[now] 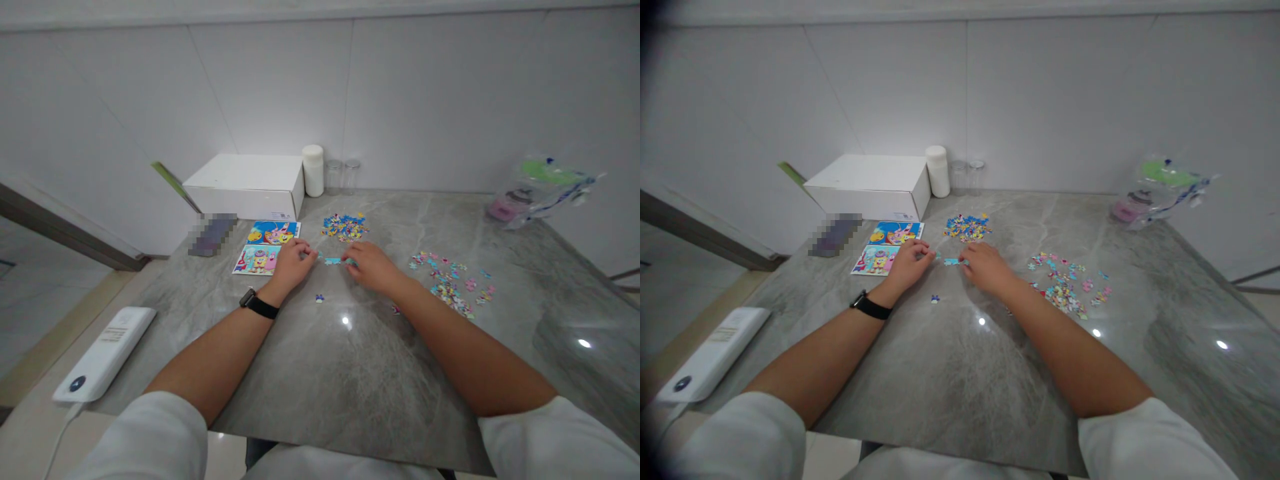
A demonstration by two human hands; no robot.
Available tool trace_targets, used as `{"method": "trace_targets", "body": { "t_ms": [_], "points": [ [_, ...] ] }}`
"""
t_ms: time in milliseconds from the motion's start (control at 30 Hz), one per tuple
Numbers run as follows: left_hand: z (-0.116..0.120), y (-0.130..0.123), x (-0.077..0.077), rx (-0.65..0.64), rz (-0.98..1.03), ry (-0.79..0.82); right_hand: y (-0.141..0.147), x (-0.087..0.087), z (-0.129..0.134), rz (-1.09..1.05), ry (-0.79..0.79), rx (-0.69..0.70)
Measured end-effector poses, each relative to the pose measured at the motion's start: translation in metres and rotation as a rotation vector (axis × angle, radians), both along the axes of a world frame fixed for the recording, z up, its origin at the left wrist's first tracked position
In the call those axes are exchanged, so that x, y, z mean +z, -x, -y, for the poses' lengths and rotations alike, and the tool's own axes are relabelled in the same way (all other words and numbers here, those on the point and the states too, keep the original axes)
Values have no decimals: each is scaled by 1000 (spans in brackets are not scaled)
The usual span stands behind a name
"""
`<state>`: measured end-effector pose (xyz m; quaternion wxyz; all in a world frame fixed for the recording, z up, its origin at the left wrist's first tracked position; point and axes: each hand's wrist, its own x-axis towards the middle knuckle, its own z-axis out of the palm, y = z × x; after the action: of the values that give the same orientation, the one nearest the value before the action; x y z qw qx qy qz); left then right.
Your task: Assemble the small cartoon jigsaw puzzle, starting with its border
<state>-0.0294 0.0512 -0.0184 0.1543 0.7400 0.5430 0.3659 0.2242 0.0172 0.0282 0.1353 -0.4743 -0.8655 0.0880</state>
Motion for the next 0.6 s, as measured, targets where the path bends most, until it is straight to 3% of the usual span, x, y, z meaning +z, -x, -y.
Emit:
{"method": "trace_targets", "body": {
  "t_ms": [200, 600],
  "points": [
    [2, -9, -7, 34, -81, -39, 9, -13, 5, 84, -37, 122],
    [8, -13, -4, 61, -242, -47, 7, -18, 3, 84, -15, 139]
  ]
}}
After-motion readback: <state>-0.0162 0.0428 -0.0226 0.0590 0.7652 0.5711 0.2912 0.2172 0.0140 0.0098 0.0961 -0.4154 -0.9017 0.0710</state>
